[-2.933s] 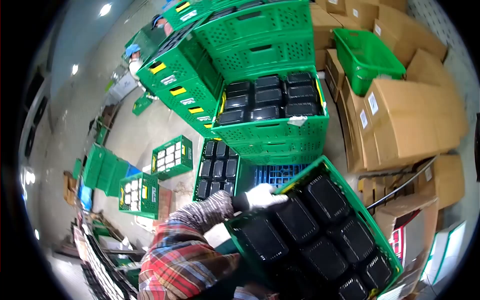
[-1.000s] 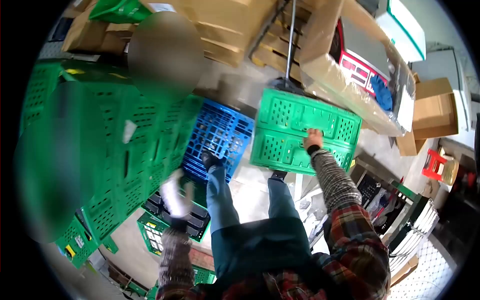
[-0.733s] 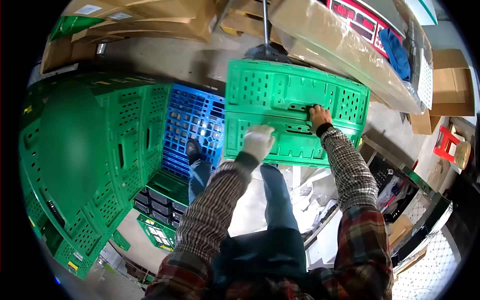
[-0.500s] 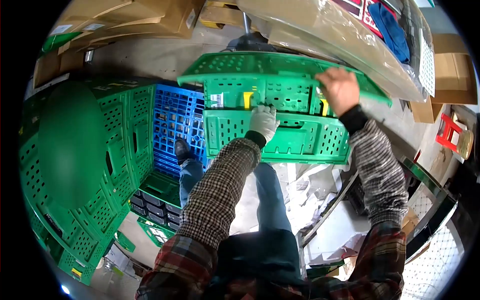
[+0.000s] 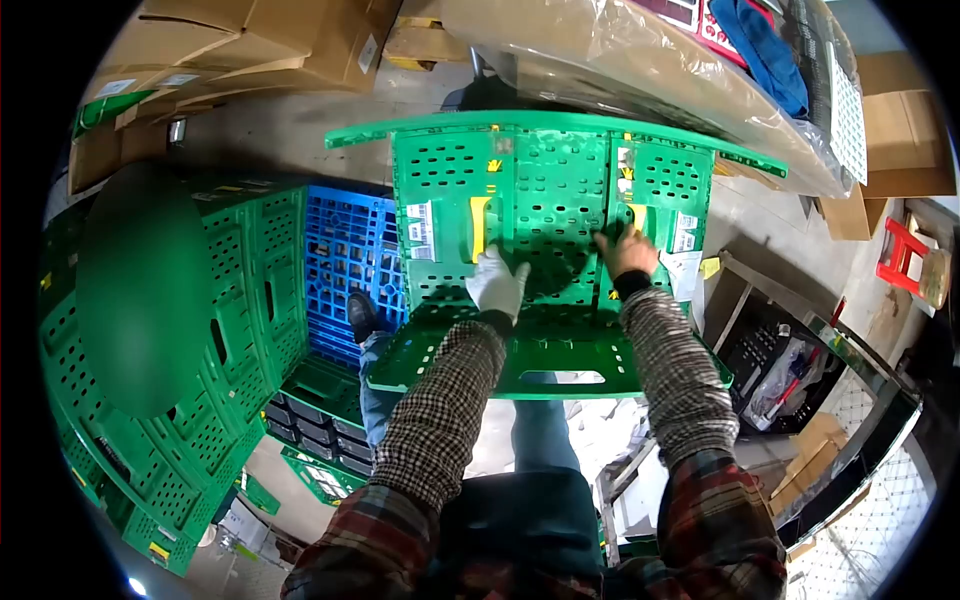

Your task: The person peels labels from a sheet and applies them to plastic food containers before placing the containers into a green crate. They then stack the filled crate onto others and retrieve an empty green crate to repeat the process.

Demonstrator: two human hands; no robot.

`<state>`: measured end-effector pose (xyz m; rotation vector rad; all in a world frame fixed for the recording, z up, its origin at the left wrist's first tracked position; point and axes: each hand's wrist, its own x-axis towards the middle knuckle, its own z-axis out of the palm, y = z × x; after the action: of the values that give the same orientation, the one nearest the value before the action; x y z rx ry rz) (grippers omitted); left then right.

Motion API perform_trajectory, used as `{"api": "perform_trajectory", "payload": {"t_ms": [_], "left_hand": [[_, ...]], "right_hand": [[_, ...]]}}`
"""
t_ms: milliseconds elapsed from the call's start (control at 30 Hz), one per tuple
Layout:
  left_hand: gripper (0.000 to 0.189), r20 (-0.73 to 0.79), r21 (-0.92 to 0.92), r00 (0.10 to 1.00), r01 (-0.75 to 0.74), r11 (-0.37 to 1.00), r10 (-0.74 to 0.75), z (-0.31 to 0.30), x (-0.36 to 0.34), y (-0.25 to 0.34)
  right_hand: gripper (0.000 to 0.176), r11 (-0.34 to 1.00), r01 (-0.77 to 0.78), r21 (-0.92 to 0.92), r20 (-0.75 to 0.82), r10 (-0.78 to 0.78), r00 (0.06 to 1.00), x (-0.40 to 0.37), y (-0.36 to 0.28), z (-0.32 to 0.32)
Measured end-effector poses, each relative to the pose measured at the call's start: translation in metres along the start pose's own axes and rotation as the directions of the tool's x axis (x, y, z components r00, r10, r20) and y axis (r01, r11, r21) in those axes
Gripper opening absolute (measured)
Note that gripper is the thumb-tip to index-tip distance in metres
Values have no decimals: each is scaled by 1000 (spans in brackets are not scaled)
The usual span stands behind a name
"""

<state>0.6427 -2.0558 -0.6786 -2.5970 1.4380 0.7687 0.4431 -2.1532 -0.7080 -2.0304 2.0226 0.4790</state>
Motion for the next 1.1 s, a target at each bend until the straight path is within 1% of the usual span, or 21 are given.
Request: {"api": "perform_trajectory", "payload": {"t_ms": [33, 133, 233, 267, 300, 333, 367, 400, 433, 467, 500, 567, 600, 633, 700, 767, 800, 933, 1000, 1033, 1100], "left_hand": [[44, 46, -9, 999, -14, 1000, 14, 4, 8, -6], [40, 11, -10, 991, -130, 992, 130, -1, 8, -21], [40, -35, 80, 985, -164, 983, 167, -50, -6, -22], [35, -48, 217, 977, -191, 957, 206, -80, -17, -31], [29, 10, -73, 986, -163, 984, 164, -110, -18, -52], [23, -123, -137, 974, -208, 968, 192, -138, -25, -73], [24, -105, -99, 994, -40, 994, 30, -159, -29, -106], [30, 57, -233, 950, 312, 921, -308, -187, -24, -140], [38, -40, -90, 994, 98, 991, -102, -205, -29, -176], [47, -124, -213, 975, 154, 965, -183, -203, -41, -178], [58, -198, -335, 943, 190, 923, -266, -199, -51, -178], [74, -335, -336, 930, 32, 941, -151, -180, -71, -180], [69, -319, -408, 941, -30, 912, -112, -161, -75, -183], [64, -302, -475, 951, -88, 876, -69, -146, -81, -184], [54, 24, -535, 954, 266, 802, -300, -124, -92, -187], [45, -112, -456, 912, 305, 836, -394, -112, -94, -184], [41, -95, -458, 899, 341, 821, -427, -117, -94, -175], [39, -37, -505, 875, 400, 765, -483, -128, -91, -163], [37, -13, -466, 877, 420, 779, -481, -125, -92, -166], [38, -91, -486, 888, 356, 798, -451, -120, -94, -169], [37, -161, -439, 887, 329, 836, -434, -127, -94, -158]], "right_hand": [[53, 998, 42, 49, 2, -42, 999, -7, 4, 27], [40, 998, 50, 33, -31, -49, 998, -11, 3, 20], [38, 986, 139, 87, -8, -139, 990, -29, 33, -44], [37, 990, 115, 81, 15, -116, 993, -35, 52, -81], [36, 993, 92, 77, 45, -96, 994, -45, 75, -118], [34, 995, 56, 84, 74, -62, 995, -49, 112, -140], [33, 995, -15, 97, -3, 15, 1000, -49, 157, -153], [41, 984, -129, 122, -22, 132, 991, -46, 204, -168], [46, 995, -18, 103, -340, 52, 939, -56, 223, -174], [46, 990, 41, 133, -496, 31, 868, -57, 215, -190], [36, 988, 8, 156, -525, 76, 847, -61, 202, -200], [31, 869, 260, 421, -531, 4, 847, -58, 153, -178], [28, 793, 235, 562, -376, -8, 926, -63, 101, -172], [30, 797, 300, 524, -277, -173, 945, -63, 58, -163], [47, 649, 528, 547, -239, -483, 842, -53, -13, -85], [86, 665, 589, 459, -166, -587, 792, -46, -92, -48], [97, 693, 603, 396, -87, -625, 775, -43, -126, -50], [100, 623, 696, 357, -219, -668, 711, -16, -216, -15], [79, 409, 866, 287, -203, -858, 472, -33, -221, 6], [69, 268, 921, 281, -210, -920, 332, -39, -214, 21], [31, 276, 934, 228, -332, -879, 341, -42, -186, 62]]}}
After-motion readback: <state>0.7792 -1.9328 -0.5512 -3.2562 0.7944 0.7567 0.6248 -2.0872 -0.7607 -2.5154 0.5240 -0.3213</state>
